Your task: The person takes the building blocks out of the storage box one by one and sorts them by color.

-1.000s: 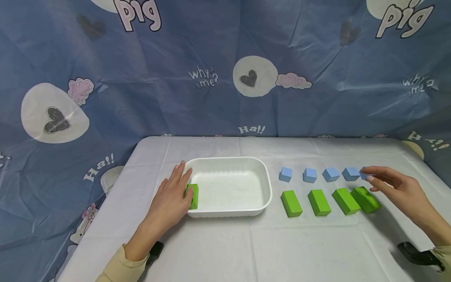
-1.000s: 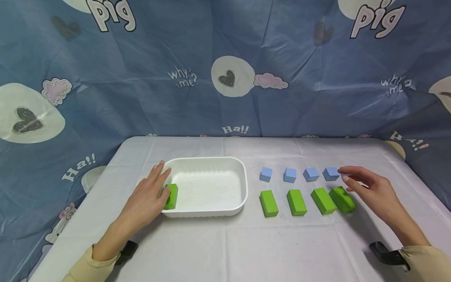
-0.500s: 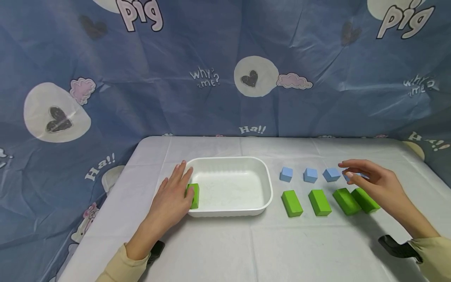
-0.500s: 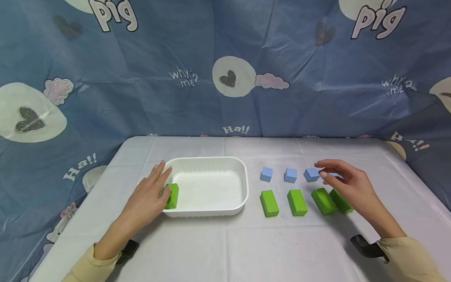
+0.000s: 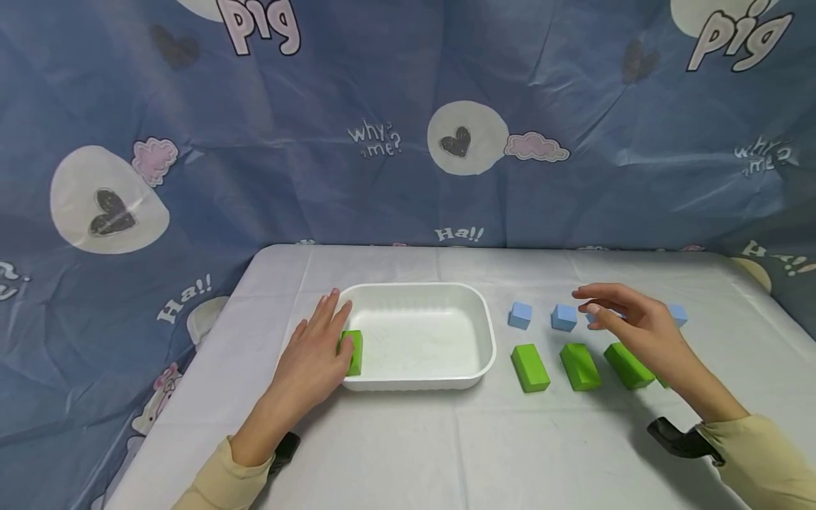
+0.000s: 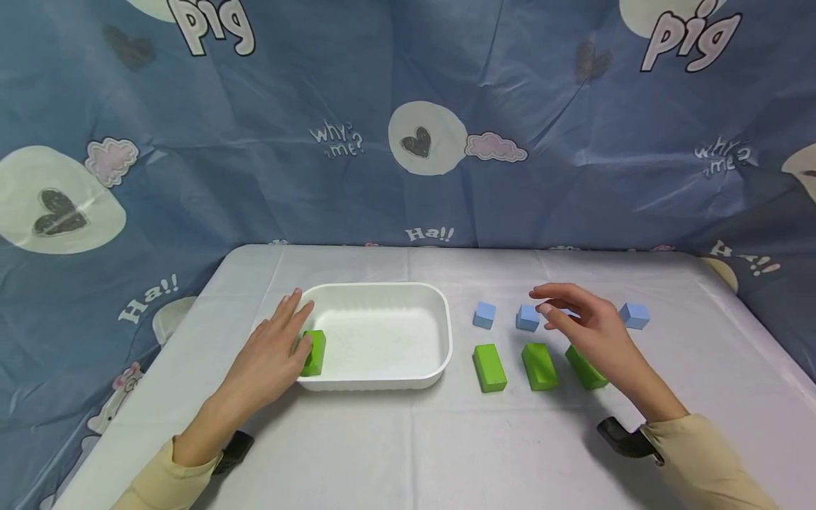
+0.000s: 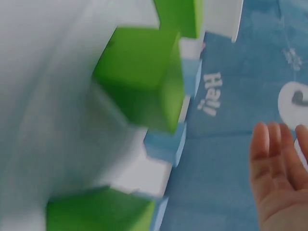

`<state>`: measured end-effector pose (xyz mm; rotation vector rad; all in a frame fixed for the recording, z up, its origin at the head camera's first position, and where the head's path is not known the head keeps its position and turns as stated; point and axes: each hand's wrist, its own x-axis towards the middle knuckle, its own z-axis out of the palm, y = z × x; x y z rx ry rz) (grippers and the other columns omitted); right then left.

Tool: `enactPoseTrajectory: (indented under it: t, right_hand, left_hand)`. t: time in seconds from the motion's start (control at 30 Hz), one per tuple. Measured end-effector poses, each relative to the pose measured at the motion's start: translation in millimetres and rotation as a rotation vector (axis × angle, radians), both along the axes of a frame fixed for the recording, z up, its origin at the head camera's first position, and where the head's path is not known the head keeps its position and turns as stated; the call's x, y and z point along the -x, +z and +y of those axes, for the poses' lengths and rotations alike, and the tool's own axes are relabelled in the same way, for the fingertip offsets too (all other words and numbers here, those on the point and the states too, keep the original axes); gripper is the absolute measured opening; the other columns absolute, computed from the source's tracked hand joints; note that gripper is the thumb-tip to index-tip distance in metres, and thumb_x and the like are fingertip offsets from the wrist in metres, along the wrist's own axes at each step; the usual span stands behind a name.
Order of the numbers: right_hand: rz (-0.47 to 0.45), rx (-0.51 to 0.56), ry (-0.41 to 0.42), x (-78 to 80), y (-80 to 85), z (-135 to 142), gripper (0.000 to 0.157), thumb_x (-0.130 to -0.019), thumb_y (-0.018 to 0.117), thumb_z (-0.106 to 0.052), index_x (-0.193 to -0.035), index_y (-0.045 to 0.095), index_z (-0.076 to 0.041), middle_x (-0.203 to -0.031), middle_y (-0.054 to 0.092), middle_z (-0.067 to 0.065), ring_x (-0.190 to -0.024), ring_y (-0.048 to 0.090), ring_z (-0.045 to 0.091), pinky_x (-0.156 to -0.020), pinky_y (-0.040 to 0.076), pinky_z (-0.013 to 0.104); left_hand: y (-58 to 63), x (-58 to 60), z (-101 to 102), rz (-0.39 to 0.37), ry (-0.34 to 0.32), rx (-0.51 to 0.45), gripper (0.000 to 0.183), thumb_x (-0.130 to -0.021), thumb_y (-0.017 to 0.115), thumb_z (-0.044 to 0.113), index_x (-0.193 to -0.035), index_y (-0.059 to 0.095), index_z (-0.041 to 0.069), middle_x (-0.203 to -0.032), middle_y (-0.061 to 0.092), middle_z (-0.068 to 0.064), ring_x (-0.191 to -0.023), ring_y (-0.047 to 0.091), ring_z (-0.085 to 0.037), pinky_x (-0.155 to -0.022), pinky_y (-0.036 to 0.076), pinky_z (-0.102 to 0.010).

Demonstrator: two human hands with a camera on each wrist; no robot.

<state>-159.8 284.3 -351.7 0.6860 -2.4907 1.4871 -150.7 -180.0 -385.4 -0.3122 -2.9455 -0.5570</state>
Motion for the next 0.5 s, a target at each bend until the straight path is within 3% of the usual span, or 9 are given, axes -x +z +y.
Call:
enactPoseTrajectory:
  t: [0.23, 0.5]
  right_hand:
    - [-0.028, 0.016, 0.008, 2.5, 3.0, -25.9, 0.031, -0.1, 0.056, -0.007, -0.131, 0.06, -0.007, -0.127, 0.062, 0.006, -0.106, 0.064, 0.014, -0.079, 0.053, 0.023]
    - [-0.018, 0.168, 0.145, 2.7, -0.5, -61.6, 0.031, -0.097, 0.056, 0.005, -0.127, 0.061, 0.001, -0.123, 0.062, 0.014, -0.104, 0.062, 0.024, -0.08, 0.054, 0.031]
  left_hand:
    - [0.2, -0.1, 0.7, -0.009, 0.002, -0.003, 0.057, -0.101, 0.04, 0.028, -0.154, 0.033, 0.007, -0.164, 0.011, -0.009, -0.15, 0.008, -0.025, -0.114, 0.016, -0.058]
    - [1.0, -0.2, 0.3, -0.009, 0.002, -0.011, 0.057, -0.101, 0.04, 0.027, -0.154, 0.033, 0.007, -0.164, 0.011, -0.009, -0.15, 0.008, -0.024, -0.114, 0.016, -0.058]
